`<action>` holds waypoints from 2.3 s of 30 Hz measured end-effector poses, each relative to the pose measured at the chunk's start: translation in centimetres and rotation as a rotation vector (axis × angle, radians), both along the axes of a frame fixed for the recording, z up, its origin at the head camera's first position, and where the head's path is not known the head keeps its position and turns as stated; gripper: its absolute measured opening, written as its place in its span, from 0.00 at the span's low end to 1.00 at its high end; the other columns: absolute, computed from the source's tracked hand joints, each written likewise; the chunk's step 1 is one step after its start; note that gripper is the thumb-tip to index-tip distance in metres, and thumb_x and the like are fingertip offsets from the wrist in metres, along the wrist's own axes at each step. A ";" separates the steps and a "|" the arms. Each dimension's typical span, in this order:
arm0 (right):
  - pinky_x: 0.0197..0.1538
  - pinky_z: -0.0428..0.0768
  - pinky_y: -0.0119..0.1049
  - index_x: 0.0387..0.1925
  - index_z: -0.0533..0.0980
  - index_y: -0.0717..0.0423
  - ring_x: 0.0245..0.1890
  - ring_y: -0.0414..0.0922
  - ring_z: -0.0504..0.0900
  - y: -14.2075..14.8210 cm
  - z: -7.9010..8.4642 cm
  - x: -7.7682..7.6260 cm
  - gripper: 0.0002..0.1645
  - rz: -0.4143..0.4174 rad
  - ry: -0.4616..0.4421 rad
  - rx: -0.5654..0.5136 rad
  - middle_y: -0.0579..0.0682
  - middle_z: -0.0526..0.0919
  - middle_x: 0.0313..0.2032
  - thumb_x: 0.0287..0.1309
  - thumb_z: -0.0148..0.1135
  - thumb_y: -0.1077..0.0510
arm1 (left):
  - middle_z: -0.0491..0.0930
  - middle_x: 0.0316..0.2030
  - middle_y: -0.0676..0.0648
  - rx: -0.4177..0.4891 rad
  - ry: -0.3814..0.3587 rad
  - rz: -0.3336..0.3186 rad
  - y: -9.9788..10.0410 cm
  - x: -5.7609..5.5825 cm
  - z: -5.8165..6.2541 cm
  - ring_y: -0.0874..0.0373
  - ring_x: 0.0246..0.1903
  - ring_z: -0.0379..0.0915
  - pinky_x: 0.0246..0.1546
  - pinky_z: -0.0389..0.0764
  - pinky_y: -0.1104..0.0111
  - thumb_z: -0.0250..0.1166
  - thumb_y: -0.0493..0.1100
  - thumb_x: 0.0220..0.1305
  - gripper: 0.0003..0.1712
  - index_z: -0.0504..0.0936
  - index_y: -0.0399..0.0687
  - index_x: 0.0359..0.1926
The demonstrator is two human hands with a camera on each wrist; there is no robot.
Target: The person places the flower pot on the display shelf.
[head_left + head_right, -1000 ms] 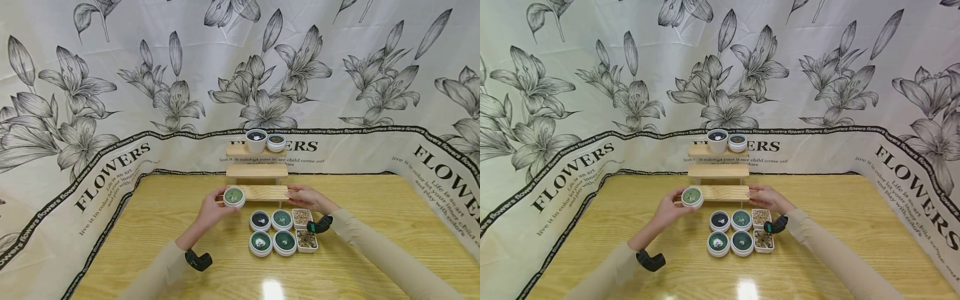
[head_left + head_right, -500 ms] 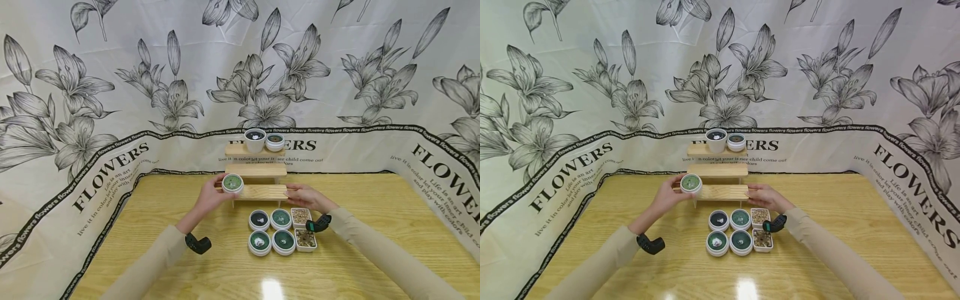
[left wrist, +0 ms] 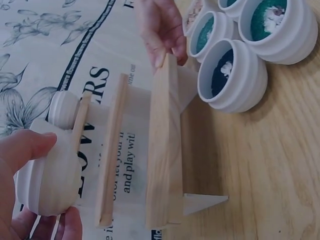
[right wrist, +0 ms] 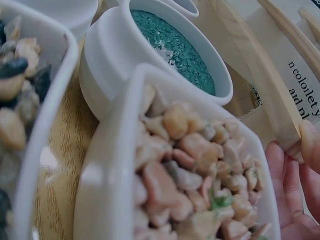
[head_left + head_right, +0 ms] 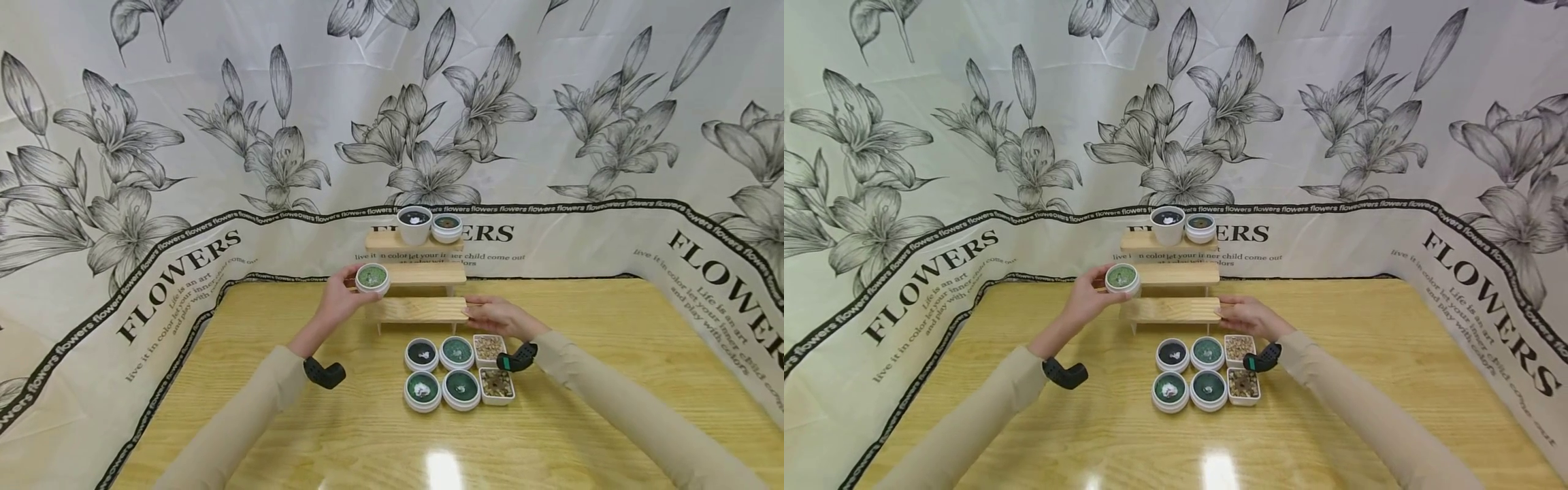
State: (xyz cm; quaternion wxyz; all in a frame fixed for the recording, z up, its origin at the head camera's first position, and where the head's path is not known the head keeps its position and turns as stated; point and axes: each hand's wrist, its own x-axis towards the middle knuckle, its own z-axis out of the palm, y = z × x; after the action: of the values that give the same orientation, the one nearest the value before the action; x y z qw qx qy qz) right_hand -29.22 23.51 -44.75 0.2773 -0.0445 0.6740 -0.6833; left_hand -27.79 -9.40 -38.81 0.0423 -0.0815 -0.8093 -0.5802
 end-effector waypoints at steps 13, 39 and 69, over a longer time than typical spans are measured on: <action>0.55 0.79 0.29 0.71 0.39 0.75 0.39 0.32 0.81 -0.1 -0.1 -0.2 0.39 -0.008 0.000 0.010 0.43 0.76 0.40 0.68 0.46 0.67 | 0.76 0.55 0.38 -0.049 -0.011 0.030 -1.0 -1.6 1.1 0.48 0.47 0.75 0.44 0.78 0.70 0.75 0.37 0.46 0.41 0.70 0.36 0.63; 0.58 0.78 0.32 0.71 0.38 0.74 0.39 0.33 0.80 -0.3 0.0 0.1 0.39 -0.006 -0.012 -0.007 0.44 0.76 0.41 0.68 0.45 0.68 | 0.76 0.53 0.38 -0.035 0.081 -0.017 -0.2 -5.4 1.5 0.49 0.49 0.74 0.49 0.79 0.65 0.73 0.36 0.48 0.38 0.71 0.38 0.62; 0.47 0.82 0.26 0.72 0.40 0.71 0.36 0.35 0.81 -0.3 0.1 -0.4 0.40 -0.039 -0.088 -0.003 0.46 0.77 0.39 0.67 0.47 0.68 | 0.75 0.55 0.38 -0.059 0.076 -0.015 1.1 -8.4 2.8 0.47 0.50 0.73 0.52 0.78 0.60 0.74 0.38 0.49 0.41 0.69 0.39 0.64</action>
State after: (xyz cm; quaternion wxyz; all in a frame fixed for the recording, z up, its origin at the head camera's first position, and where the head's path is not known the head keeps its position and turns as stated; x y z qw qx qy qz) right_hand -29.63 23.16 -44.67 0.2931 -0.0014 0.6608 -0.6909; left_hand -36.24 -8.31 -36.02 0.0664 -0.1106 -0.8233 -0.5527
